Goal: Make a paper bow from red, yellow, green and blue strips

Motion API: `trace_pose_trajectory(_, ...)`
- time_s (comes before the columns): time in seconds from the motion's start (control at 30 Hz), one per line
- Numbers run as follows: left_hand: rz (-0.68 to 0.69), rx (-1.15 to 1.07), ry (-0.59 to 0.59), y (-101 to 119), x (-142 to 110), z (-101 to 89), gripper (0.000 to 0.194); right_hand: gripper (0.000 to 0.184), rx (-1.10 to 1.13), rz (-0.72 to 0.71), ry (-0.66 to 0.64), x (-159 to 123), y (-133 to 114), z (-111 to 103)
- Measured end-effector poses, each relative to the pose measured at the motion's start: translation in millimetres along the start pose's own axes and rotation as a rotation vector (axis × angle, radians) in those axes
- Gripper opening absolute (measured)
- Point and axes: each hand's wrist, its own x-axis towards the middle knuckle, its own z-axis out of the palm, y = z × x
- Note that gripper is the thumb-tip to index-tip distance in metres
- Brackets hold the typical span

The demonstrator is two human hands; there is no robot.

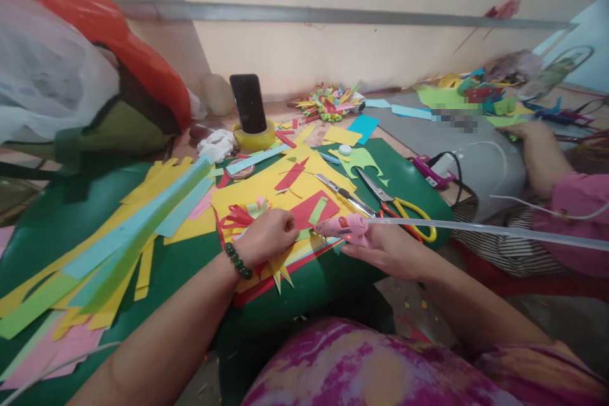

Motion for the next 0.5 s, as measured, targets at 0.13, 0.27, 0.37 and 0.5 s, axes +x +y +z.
trace_pose_trajectory(0.13, -0.01, 0.0, -0.013, 0.6, -0.6, -0.4, 0.023, 0.046, 0.062, 0.019, -0.065, -4.1, 3.2, -5.3)
trace_pose_trajectory(0.27, -0.012, -0.035, -0.013, 0.9, -1.1, -1.1, 0.023, 0.034, 0.379, -0.158, -0.068, -11.4, 1.7, -17.1)
trace_pose_trajectory(0.37, -0.001, -0.143, -0.025, 0.0, -2.6, -3.1, 0.023, 0.04, 0.523, -0.191, 0.062, -14.6, 3.2, -28.1)
trace_pose_trajectory(0.5, 0.022, -0.363, -0.082, -0.5, -7.1, -12.0, 0.023, 0.044, 0.461, 0.07, 0.423, -11.7, 28.8, -44.0)
